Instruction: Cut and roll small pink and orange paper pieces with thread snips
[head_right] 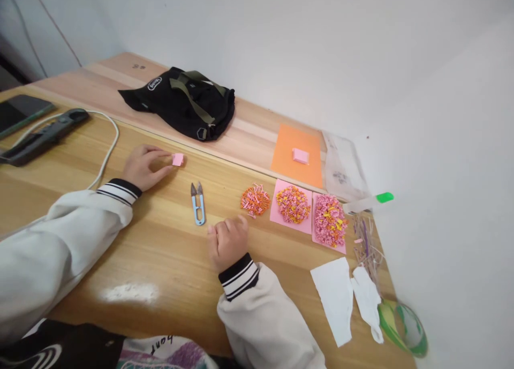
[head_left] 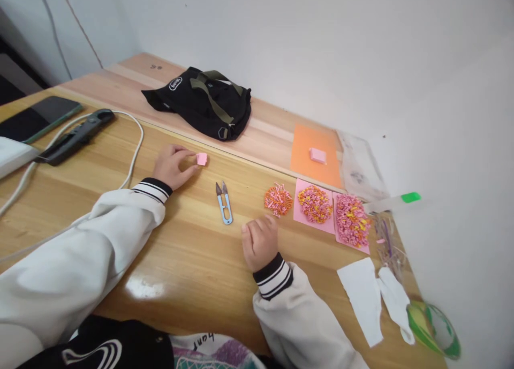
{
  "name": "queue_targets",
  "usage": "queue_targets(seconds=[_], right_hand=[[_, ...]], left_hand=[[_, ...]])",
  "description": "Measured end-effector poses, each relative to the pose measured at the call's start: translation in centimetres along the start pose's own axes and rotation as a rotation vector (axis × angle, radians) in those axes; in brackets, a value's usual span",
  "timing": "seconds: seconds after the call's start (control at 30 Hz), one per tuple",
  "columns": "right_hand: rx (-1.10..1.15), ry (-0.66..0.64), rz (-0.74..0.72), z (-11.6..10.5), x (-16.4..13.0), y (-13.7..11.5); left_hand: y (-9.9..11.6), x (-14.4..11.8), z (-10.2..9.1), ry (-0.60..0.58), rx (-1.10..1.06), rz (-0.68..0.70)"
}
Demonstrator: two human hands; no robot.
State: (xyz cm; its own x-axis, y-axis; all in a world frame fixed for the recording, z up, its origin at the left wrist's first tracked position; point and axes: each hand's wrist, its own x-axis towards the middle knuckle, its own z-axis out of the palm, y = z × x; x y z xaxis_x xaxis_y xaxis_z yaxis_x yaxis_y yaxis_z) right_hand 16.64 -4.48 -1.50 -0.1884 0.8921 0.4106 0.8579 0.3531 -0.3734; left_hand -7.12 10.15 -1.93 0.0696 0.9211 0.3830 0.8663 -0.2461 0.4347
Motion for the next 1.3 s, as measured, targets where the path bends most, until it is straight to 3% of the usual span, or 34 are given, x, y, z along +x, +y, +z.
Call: queue_targets(seconds=[0.47, 0.93, 1.13, 1.3], right_hand=[[0.039, -0.033, -0.042, 0.3, 0.0, 0.2], [0.024, -0.068, -0.053, 0.7, 0.0, 0.3], [-0.001, -0.050, -0.076, 0.9, -0.1, 0.5], [-0.028, -0.060, -0.066, 0.8, -0.1, 0.4]], left_hand=[[0.2, 0.1, 0.4, 0.055, 0.033, 0.067], [-0.2, 0.9, 0.9, 0.067, 0.034, 0.085], [0.1, 0.8, 0.7, 0.002, 0.091, 0.104], [-0.5, 1.0, 1.3, 0.047, 0.031, 0.133]])
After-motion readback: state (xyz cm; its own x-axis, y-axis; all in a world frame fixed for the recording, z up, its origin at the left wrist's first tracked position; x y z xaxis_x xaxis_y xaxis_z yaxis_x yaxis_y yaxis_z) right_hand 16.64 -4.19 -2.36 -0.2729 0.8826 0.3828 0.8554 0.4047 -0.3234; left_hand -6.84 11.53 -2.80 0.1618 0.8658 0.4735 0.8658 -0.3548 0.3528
